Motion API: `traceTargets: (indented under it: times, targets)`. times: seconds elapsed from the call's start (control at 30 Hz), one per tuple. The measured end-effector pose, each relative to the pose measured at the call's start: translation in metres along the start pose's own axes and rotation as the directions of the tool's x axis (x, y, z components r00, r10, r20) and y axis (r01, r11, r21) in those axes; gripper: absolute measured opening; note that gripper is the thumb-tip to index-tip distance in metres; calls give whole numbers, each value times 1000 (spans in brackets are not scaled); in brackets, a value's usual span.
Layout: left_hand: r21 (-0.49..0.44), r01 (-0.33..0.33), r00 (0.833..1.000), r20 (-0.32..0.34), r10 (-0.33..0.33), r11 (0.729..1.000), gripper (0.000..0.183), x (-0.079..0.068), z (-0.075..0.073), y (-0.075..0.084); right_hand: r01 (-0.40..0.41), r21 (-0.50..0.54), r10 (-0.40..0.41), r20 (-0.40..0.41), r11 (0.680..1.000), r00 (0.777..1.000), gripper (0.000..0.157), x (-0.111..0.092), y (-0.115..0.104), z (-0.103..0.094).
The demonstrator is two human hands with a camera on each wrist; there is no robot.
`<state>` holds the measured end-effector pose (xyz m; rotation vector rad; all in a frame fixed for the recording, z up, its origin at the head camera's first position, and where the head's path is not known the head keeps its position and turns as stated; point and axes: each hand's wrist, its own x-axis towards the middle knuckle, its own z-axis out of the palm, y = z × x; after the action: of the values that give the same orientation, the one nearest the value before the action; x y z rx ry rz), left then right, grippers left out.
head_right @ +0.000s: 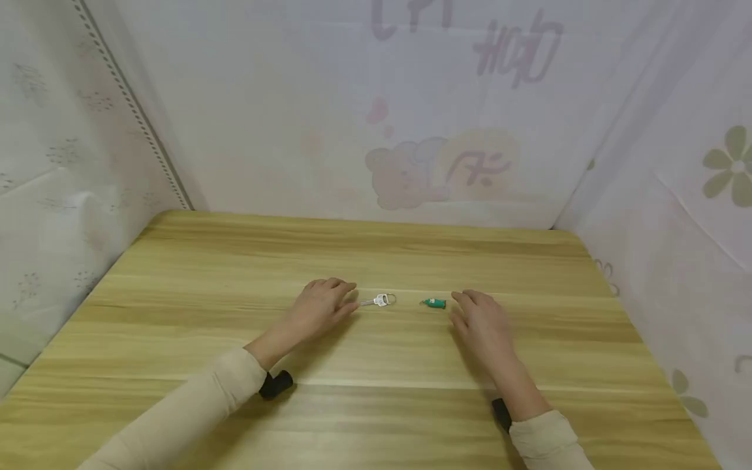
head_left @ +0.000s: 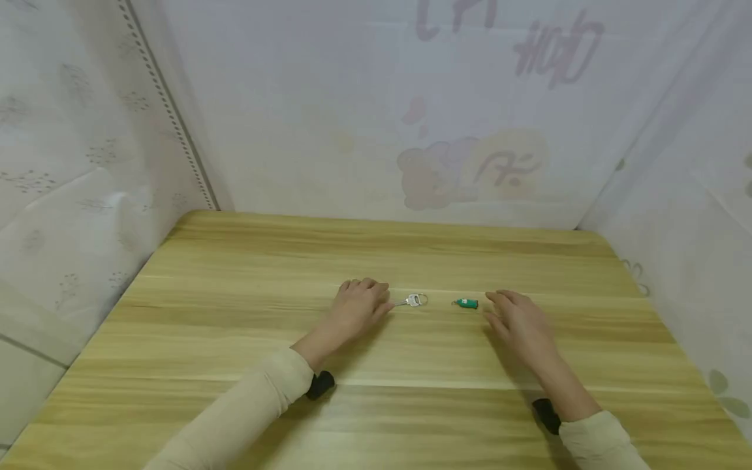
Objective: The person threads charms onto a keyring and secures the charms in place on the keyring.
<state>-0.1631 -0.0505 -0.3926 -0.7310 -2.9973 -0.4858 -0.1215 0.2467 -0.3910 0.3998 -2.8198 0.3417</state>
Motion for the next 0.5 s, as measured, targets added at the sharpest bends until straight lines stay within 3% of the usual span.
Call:
traceTargets:
  times: [0.17, 0.5]
  targets:
    - [-70, 13, 1000, -8, -13, 997, 35, 15, 10, 14, -13, 75, 7, 78, 997, 997, 31, 16, -8, 10]
    - [-76, 86, 996, 2, -86, 993, 34, 37, 25, 33, -33, 145, 8, 171, 989, 985, 31, 31, -12, 22]
